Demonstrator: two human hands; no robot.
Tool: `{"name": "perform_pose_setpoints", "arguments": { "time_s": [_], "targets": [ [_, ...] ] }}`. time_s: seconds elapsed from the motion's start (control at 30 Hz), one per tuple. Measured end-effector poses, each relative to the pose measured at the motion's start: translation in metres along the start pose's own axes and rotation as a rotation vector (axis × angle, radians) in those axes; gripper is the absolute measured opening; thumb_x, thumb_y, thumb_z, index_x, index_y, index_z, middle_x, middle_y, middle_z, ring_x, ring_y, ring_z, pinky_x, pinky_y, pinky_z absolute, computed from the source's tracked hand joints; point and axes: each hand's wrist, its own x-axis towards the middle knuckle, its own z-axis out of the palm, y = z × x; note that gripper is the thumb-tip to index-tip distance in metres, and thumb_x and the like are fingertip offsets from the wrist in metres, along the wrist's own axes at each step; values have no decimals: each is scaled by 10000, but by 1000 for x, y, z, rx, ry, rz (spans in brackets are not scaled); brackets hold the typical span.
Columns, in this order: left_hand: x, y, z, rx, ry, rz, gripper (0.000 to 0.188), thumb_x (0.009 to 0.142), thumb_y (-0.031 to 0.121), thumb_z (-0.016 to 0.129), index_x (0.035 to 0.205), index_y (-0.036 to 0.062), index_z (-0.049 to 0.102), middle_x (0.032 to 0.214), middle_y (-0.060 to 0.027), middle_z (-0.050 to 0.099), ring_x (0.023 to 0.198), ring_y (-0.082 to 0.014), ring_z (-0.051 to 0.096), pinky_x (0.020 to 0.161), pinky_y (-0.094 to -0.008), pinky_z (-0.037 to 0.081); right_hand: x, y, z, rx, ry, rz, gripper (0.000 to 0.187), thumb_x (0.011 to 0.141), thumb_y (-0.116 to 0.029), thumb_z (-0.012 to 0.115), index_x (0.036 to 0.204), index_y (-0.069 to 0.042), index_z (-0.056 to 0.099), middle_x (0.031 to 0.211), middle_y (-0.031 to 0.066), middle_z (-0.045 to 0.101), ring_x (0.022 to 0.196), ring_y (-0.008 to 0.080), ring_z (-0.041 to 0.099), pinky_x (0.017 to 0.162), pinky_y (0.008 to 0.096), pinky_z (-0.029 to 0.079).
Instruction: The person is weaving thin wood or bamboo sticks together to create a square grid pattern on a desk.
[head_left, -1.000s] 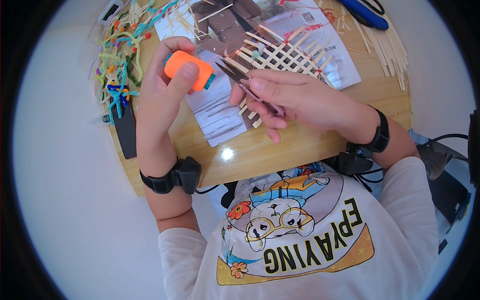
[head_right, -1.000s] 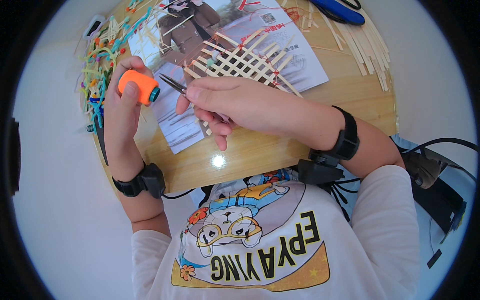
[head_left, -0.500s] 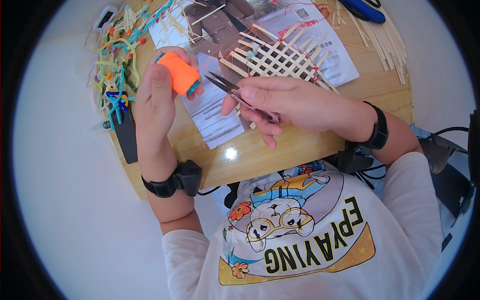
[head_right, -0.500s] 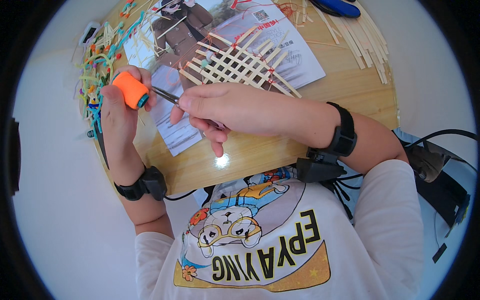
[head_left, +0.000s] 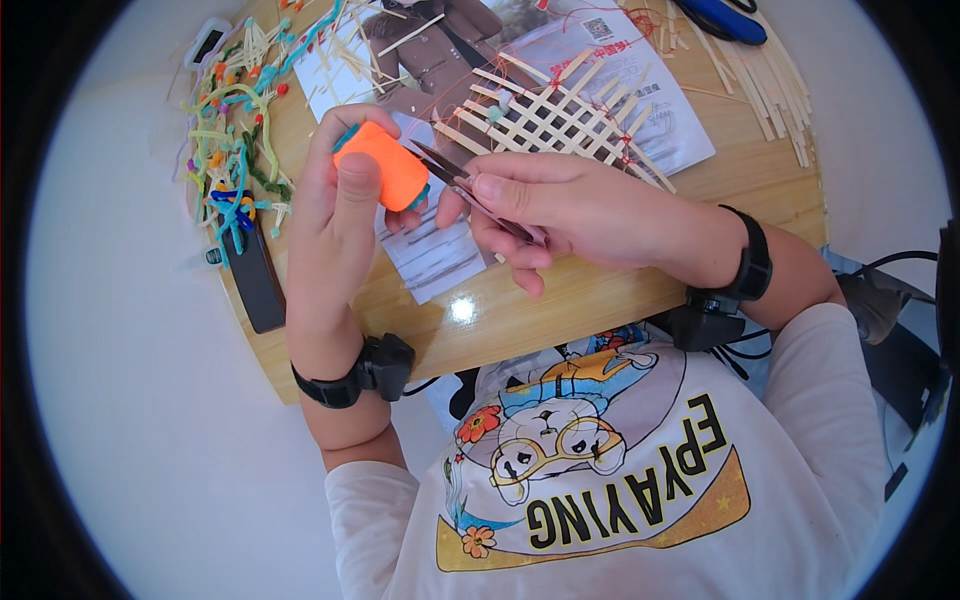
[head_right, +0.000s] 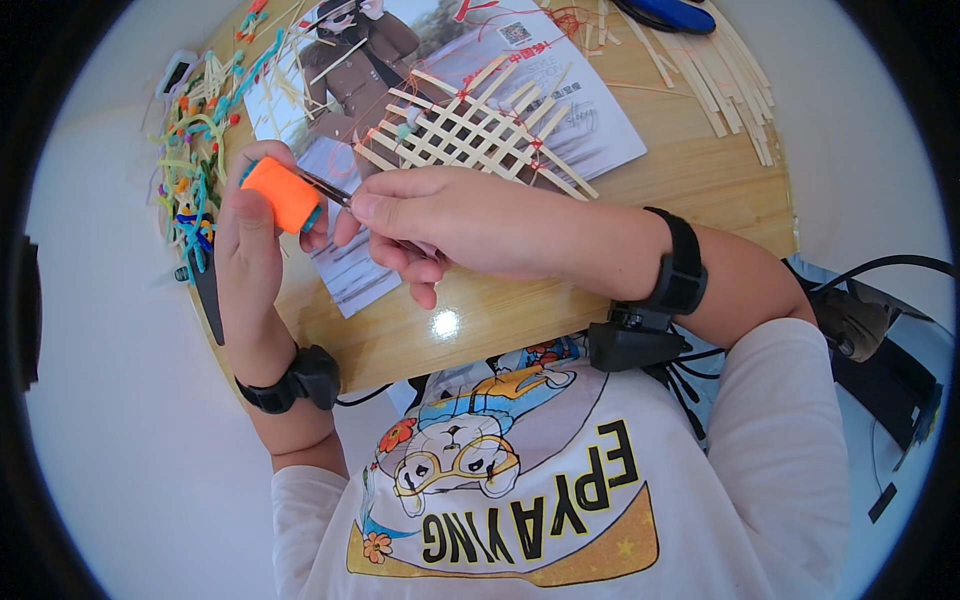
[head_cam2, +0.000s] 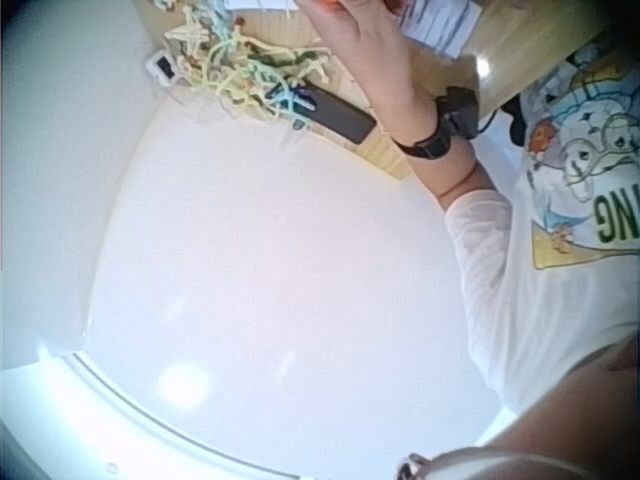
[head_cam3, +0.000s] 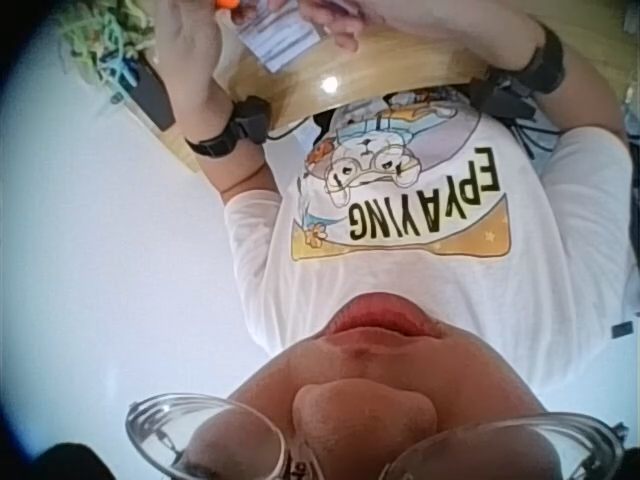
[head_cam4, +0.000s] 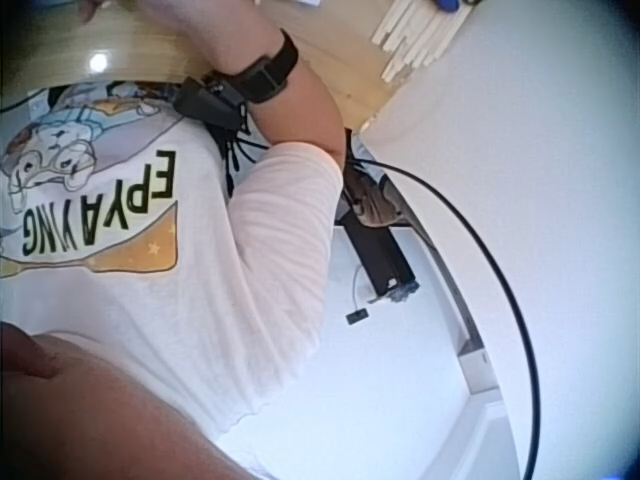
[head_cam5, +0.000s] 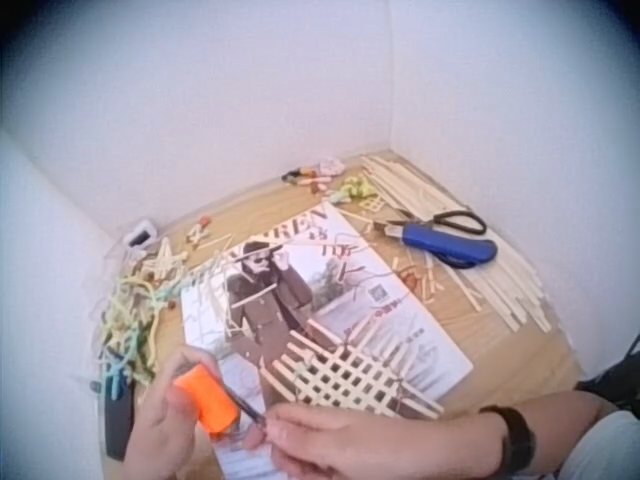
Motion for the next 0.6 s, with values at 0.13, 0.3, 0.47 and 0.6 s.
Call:
{"name": "perform_pose_setpoints", "arguments": {
  "time_s": [0.13,0.3,0.47,0.6],
  "targets": [
    [0,1,1,-11,-20,6,589,921,626,472,1078,59,492,747,-19,557,612,-68,523,528,-191,408,0,0,-3,60,-21,15,363,1060,-317,349,1152,-13,523,706,-13,407,582,72,345,562,248,411],
    [-1,0,0,-26,-1,-17,585,921,627,471,1079,64,492,747,-19,564,621,-72,538,529,-194,418,1,2,-4,116,-36,27,315,1049,-286,384,1104,-19,541,699,-25,391,571,69,339,561,249,390],
    [-1,-2,-11,-27,8,-14,560,927,605,488,1079,67,503,750,-24,579,631,-78,560,528,-194,420,2,0,-5,98,-51,41,329,1044,-299,400,1130,-14,539,704,-24,394,572,70,349,567,247,393],
    [8,-9,-42,141,250,-140,474,953,514,536,1068,54,541,768,-40,600,650,-104,580,566,-221,440,-3,-4,-1,-164,-163,99,397,1040,-356,416,1200,-8,520,742,-15,424,609,65,404,583,222,394]
  ]
}}
